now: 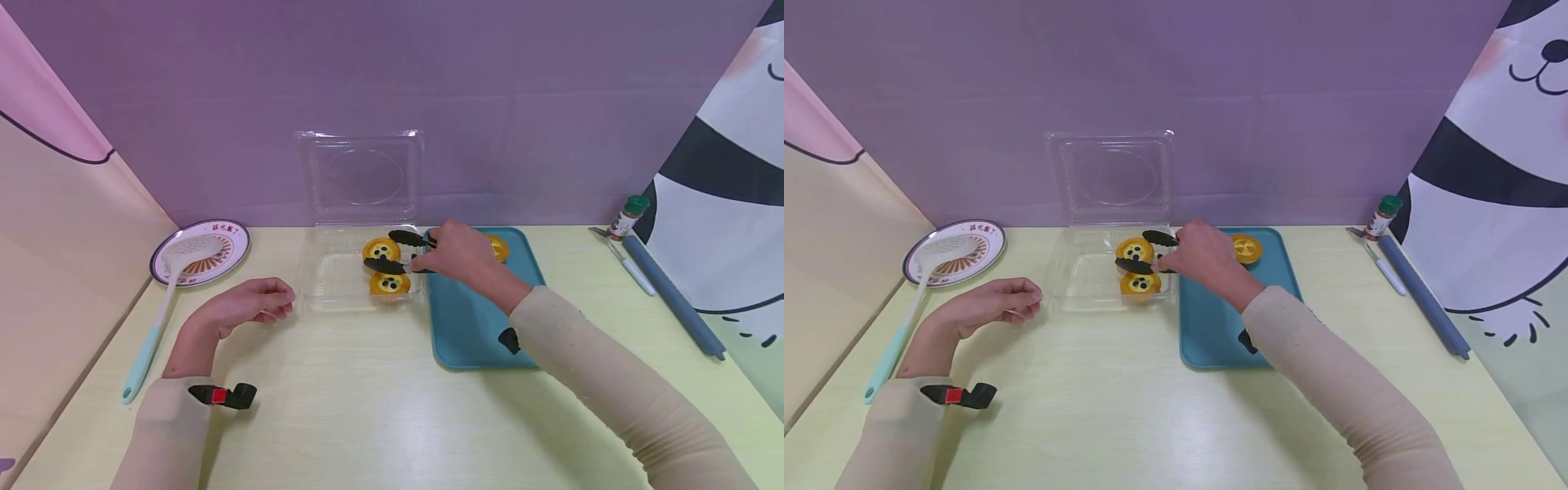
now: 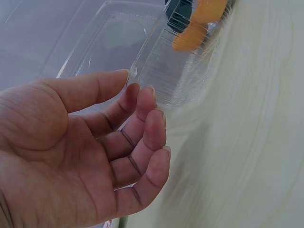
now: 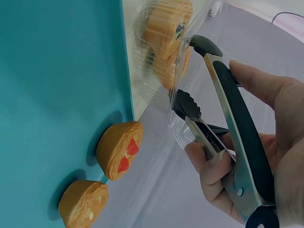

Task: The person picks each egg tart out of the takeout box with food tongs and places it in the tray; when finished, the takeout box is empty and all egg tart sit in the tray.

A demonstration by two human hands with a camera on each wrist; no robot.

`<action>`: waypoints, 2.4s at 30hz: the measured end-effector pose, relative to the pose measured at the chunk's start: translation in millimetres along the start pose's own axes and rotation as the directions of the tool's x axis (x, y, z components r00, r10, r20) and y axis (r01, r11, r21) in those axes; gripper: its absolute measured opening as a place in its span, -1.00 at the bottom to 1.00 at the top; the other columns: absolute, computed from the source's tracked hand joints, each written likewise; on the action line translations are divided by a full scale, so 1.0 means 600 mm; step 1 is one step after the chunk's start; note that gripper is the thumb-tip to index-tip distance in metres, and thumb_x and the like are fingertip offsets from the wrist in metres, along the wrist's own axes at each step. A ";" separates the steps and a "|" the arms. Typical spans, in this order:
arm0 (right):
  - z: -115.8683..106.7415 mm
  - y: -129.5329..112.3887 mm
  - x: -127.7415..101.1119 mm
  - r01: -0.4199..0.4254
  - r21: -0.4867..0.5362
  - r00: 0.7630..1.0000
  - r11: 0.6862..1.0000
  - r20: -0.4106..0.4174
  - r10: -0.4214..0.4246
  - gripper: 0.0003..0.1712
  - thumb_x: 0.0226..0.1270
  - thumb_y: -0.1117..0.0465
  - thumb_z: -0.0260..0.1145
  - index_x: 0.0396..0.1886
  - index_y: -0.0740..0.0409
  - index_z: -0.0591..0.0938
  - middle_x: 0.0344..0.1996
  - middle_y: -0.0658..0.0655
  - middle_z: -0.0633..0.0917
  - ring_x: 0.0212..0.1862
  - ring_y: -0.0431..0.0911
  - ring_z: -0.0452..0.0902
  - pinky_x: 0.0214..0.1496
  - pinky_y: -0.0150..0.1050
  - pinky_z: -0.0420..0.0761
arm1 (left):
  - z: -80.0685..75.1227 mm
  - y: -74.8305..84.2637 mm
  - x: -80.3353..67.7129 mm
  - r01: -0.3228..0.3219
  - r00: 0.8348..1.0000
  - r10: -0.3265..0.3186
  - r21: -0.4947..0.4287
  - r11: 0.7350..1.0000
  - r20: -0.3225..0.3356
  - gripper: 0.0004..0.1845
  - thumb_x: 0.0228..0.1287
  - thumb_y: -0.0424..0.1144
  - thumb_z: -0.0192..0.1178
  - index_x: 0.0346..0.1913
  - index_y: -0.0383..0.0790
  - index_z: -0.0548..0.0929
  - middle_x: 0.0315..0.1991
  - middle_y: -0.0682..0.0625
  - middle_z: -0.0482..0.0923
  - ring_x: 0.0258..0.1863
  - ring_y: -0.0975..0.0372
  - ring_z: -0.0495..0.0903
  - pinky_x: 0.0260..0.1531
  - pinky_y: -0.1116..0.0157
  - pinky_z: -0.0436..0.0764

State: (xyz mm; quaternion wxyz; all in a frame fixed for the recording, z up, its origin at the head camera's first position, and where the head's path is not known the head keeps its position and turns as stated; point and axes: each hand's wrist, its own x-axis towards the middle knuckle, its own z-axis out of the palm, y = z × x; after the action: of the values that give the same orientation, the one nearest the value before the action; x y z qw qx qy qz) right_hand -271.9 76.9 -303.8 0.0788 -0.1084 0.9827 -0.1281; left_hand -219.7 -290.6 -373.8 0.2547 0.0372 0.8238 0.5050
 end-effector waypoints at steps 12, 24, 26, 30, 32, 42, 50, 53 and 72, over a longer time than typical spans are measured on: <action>0.010 -0.010 0.011 0.025 0.003 0.999 1.000 0.025 -0.025 -0.07 0.10 -0.41 0.38 0.33 0.09 0.56 0.21 0.19 0.60 -0.26 -0.03 0.60 -0.45 -0.22 0.56 | 0.002 0.005 -0.003 -0.003 1.000 0.003 -0.004 1.000 0.005 -0.66 0.53 -0.13 0.08 0.06 -0.40 0.44 -0.19 -0.04 0.55 -0.19 0.15 0.56 -0.10 0.27 0.61; 0.017 -0.029 0.020 0.042 0.022 0.997 0.999 0.058 -0.043 -0.04 0.09 -0.41 0.39 0.37 0.04 0.52 0.19 0.13 0.61 -0.18 -0.04 0.61 -0.36 -0.17 0.59 | 0.002 0.007 -0.004 0.006 1.000 -0.006 -0.010 1.000 -0.002 -0.67 0.52 -0.15 0.09 0.05 -0.41 0.44 -0.20 -0.05 0.54 -0.19 0.16 0.55 -0.12 0.28 0.61; 0.016 -0.028 0.020 0.048 0.014 0.997 0.999 0.054 -0.049 -0.05 0.09 -0.41 0.40 0.36 0.06 0.53 0.17 0.13 0.61 -0.26 -0.05 0.59 -0.40 -0.18 0.57 | 0.003 0.007 -0.003 0.005 1.000 -0.005 -0.013 1.000 -0.002 -0.68 0.52 -0.15 0.09 0.05 -0.40 0.45 -0.20 -0.05 0.54 -0.19 0.16 0.54 -0.11 0.28 0.61; 0.014 -0.025 0.020 0.046 0.002 0.998 0.999 0.046 -0.046 -0.05 0.08 -0.41 0.40 0.34 0.07 0.54 0.17 0.13 0.57 -0.33 -0.07 0.54 -0.45 -0.21 0.52 | 0.002 0.005 -0.003 0.000 1.000 0.000 -0.012 1.000 -0.002 -0.68 0.52 -0.16 0.08 0.05 -0.40 0.45 -0.20 -0.05 0.54 -0.18 0.15 0.55 -0.11 0.27 0.61; 0.014 -0.026 0.020 0.046 -0.001 0.998 0.999 0.044 -0.046 -0.13 0.07 -0.41 0.40 0.23 0.07 0.61 0.05 0.11 0.60 -0.37 -0.08 0.52 -0.48 -0.22 0.49 | 0.002 0.005 -0.004 -0.002 1.000 0.002 -0.011 1.000 -0.003 -0.67 0.52 -0.15 0.09 0.05 -0.41 0.44 -0.20 -0.05 0.54 -0.19 0.15 0.55 -0.11 0.27 0.61; 0.024 -0.038 0.029 0.022 -0.046 0.997 0.999 0.081 -0.018 -0.41 0.11 -0.42 0.37 -0.33 0.00 0.61 -0.54 -0.04 0.40 -0.51 -0.11 0.43 -0.55 -0.23 0.36 | 0.001 0.001 -0.003 0.008 1.000 -0.008 -0.016 1.000 0.000 -0.66 0.52 -0.16 0.09 0.06 -0.42 0.45 -0.20 -0.06 0.56 -0.19 0.15 0.56 -0.11 0.28 0.61; 0.027 -0.044 0.033 0.028 -0.040 0.998 0.999 0.065 -0.025 -0.39 0.14 -0.41 0.37 -0.17 0.01 0.68 -0.62 -0.06 0.33 -0.54 -0.12 0.39 -0.57 -0.24 0.33 | 0.002 0.004 -0.003 0.002 1.000 -0.002 -0.029 1.000 0.001 -0.70 0.51 -0.17 0.10 0.03 -0.39 0.46 -0.21 -0.04 0.55 -0.20 0.16 0.56 -0.13 0.28 0.60; 0.029 -0.045 0.033 0.042 -0.025 0.998 0.999 0.052 -0.041 -0.35 0.15 -0.39 0.38 -0.01 0.01 0.69 -0.66 -0.07 0.32 -0.57 -0.13 0.37 -0.59 -0.25 0.32 | 0.001 0.004 -0.003 0.002 1.000 -0.002 -0.029 1.000 0.001 -0.70 0.51 -0.17 0.10 0.03 -0.39 0.46 -0.22 -0.03 0.55 -0.20 0.16 0.56 -0.12 0.28 0.60; 0.035 -0.037 0.027 0.115 -0.011 0.993 0.993 0.003 -0.115 -0.23 0.21 -0.34 0.37 0.29 -0.02 0.60 -0.51 0.03 0.52 -0.67 -0.13 0.30 -0.65 -0.25 0.28 | 0.000 0.005 -0.004 0.011 1.000 -0.011 -0.020 1.000 -0.001 -0.66 0.52 -0.14 0.09 0.04 -0.40 0.45 -0.22 -0.04 0.56 -0.21 0.17 0.56 -0.13 0.29 0.61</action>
State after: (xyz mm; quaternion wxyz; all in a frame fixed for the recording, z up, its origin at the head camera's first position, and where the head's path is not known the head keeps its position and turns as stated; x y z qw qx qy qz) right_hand -279.7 47.3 -319.9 0.0720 -0.1653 0.9754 -0.1269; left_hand -218.3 -290.0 -370.3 0.2577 0.0298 0.8191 0.5116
